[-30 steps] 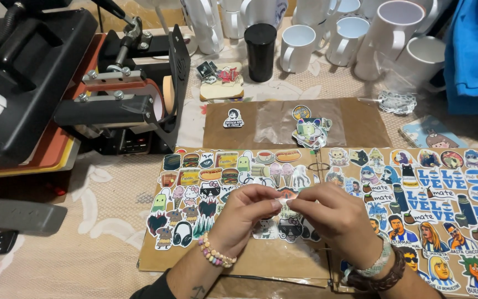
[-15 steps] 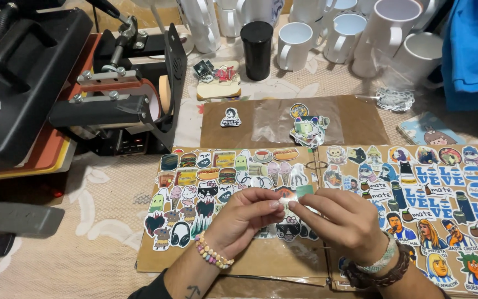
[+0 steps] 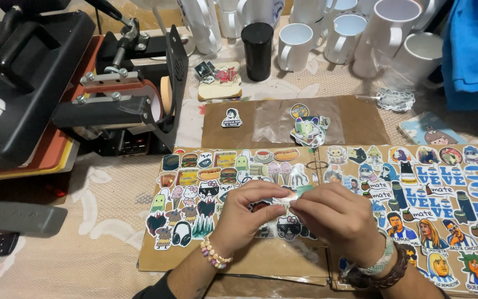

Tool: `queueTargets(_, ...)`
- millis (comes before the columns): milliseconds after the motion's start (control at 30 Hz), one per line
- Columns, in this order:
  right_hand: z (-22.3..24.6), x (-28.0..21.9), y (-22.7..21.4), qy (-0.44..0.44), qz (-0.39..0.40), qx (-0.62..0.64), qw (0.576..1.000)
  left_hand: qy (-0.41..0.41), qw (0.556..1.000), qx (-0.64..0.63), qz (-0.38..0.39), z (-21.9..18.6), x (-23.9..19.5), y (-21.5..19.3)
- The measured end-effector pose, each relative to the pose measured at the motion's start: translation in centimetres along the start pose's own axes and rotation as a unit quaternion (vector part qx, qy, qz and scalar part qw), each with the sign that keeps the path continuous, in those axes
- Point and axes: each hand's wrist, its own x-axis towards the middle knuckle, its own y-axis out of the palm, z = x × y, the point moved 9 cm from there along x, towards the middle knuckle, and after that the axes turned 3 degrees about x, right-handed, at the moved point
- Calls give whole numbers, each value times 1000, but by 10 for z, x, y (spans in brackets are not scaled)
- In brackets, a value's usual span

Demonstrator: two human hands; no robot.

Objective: Peeling stickers and adhering them into a binder

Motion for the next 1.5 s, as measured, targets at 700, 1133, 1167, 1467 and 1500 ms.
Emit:
queueTargets(700, -31, -10, 12, 176, -22, 136, 975, 17, 999, 4, -38, -5, -1, -6)
queueTargets(1133, -38, -13, 14, 220, -17, 129, 967, -117, 991, 3, -61, 22, -6, -8)
queueTargets(1167, -38, -14, 16, 224, -8, 144, 964, -26, 997, 54, -57, 4, -3, -7)
queueTargets(1467, -49, -25, 24, 290, 31, 207, 934, 32, 993, 100, -46, 14, -5, -6)
queueTargets(1500, -49, -26, 24, 295, 30, 218, 930, 70, 993, 88, -38, 8, -4, -3)
